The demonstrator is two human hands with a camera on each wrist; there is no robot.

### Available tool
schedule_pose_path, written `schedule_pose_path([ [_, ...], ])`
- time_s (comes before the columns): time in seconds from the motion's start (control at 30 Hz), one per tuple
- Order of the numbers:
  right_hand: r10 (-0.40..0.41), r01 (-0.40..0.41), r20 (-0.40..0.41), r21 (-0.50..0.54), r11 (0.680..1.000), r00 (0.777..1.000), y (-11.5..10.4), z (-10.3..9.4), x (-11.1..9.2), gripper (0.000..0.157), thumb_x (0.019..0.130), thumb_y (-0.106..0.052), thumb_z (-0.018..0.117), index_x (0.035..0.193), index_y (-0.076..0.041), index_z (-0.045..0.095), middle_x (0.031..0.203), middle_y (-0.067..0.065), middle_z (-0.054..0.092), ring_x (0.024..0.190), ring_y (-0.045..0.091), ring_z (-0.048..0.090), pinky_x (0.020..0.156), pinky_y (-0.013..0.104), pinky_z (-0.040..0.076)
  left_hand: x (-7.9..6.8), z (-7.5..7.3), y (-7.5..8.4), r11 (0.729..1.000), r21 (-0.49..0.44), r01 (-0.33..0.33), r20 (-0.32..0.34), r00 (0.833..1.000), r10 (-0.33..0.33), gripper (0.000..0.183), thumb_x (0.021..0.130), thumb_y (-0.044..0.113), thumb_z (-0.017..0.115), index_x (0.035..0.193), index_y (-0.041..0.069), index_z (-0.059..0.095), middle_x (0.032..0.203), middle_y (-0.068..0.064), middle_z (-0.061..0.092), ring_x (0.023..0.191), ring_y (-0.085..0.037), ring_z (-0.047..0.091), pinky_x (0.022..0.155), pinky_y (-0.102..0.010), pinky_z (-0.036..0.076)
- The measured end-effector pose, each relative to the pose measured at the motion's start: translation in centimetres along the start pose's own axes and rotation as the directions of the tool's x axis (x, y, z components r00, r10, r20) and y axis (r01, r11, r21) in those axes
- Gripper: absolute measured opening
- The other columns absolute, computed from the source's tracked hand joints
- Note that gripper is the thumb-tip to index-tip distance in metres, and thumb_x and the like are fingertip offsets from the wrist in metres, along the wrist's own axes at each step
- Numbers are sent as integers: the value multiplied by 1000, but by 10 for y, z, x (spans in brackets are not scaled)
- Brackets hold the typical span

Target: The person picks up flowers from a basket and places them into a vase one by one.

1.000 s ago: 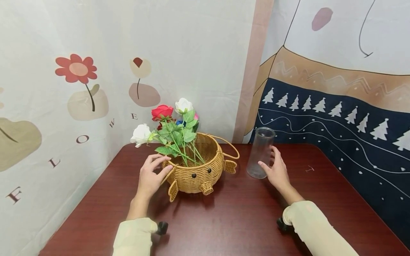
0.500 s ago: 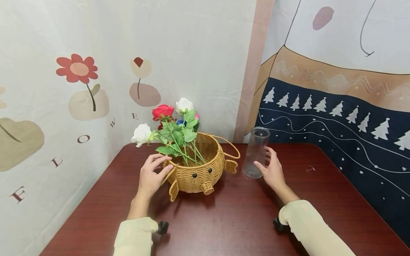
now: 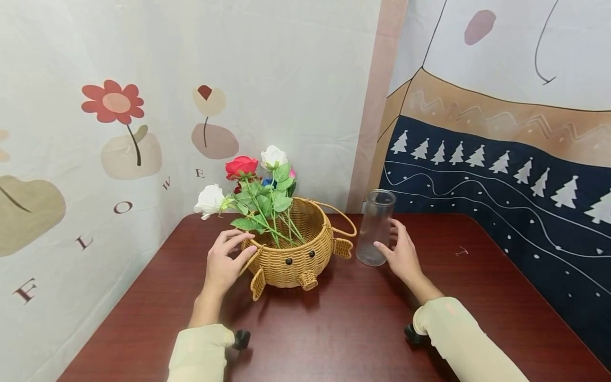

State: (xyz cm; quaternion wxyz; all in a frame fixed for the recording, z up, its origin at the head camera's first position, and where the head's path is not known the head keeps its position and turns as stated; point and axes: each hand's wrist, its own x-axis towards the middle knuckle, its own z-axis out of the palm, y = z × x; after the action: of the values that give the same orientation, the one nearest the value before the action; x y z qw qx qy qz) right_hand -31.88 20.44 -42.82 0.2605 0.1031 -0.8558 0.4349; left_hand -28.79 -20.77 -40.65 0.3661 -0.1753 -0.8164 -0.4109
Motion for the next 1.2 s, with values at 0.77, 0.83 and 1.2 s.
schedule_pose_path([
  [0.77,-34,42,-259,24,999,965,-27,-9,-3,41,70,-3,69,107,-12,54,90,6,59,82,15,55,71,28,46,0,1,-1,999,-38,-11,-9,1000,11,25,70,24,72,94,20,68,101,7,51,90,-13,49,67,-36,48],
  [0.83,-42,57,-278,46,997,960,-34,-11,-4,39,71,-4,69,106,-14,55,90,5,60,80,13,55,69,23,46,1,2,-1,999,-35,-14,-11,1000,13,25,70,24,72,94,19,68,101,6,52,90,-13,50,67,-36,48],
  [1.2,-81,125,-221,190,974,972,-77,-11,-10,32,75,-5,65,106,-5,55,91,13,59,78,21,58,64,19,47,-1,1,-4,999,-34,-37,-14,999,37,25,70,22,72,94,16,68,101,2,53,89,-14,50,69,-20,47],
])
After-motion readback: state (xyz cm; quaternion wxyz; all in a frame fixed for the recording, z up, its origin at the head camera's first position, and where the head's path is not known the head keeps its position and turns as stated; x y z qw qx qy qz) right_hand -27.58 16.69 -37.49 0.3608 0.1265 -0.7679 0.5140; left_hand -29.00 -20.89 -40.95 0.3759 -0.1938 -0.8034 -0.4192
